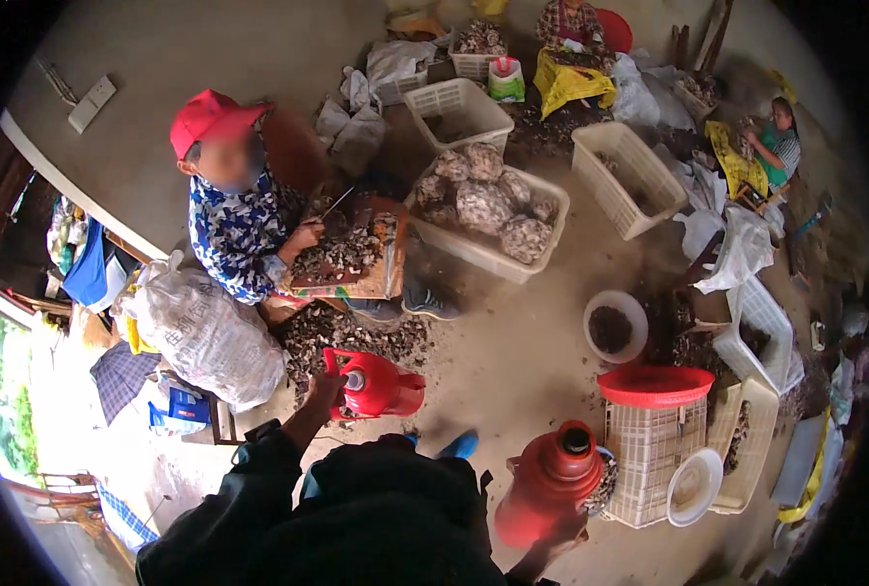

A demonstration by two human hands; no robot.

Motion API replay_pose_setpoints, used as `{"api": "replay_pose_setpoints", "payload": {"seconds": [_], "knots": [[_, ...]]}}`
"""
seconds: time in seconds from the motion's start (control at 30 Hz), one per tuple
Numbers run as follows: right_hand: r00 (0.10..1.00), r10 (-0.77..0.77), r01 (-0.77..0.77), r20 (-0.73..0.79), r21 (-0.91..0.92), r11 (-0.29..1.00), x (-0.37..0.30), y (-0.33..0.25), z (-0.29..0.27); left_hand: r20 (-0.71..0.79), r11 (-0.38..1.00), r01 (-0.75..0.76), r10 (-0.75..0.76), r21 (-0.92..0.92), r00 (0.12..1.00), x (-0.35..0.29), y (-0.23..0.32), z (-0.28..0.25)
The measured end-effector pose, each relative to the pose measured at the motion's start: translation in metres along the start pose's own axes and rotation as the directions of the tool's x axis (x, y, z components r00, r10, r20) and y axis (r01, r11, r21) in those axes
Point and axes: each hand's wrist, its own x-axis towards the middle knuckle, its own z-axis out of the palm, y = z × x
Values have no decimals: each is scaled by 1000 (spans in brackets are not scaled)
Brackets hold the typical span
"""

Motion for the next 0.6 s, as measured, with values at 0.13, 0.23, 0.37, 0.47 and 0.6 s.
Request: {"api": "replay_pose_setpoints", "payload": {"seconds": [0.13, 0.23, 0.37, 0.47, 0.6], "knots": [[994, -87, 90, 60, -37, 995, 9, 25, -5, -45, 998, -2, 4, 55, 999, -7, 6, -2], [994, -94, 95, 51, -28, 995, 14, 35, -3, -2, 981, -84, 86, 177, 996, -14, 15, 1], [988, -99, 99, -122, -8, 995, 23, 64, -16, 22, 928, -246, 250, 280, 968, 8, 3, 8], [981, -126, 85, 147, 258, 962, 6, 22, 6, -10, 964, -181, 186, 196, 982, 24, -9, -30], [995, 97, -98, 14, 220, 971, -6, -8, 13, 94, 964, -215, 202, 155, 975, 7, 15, -23]]}}
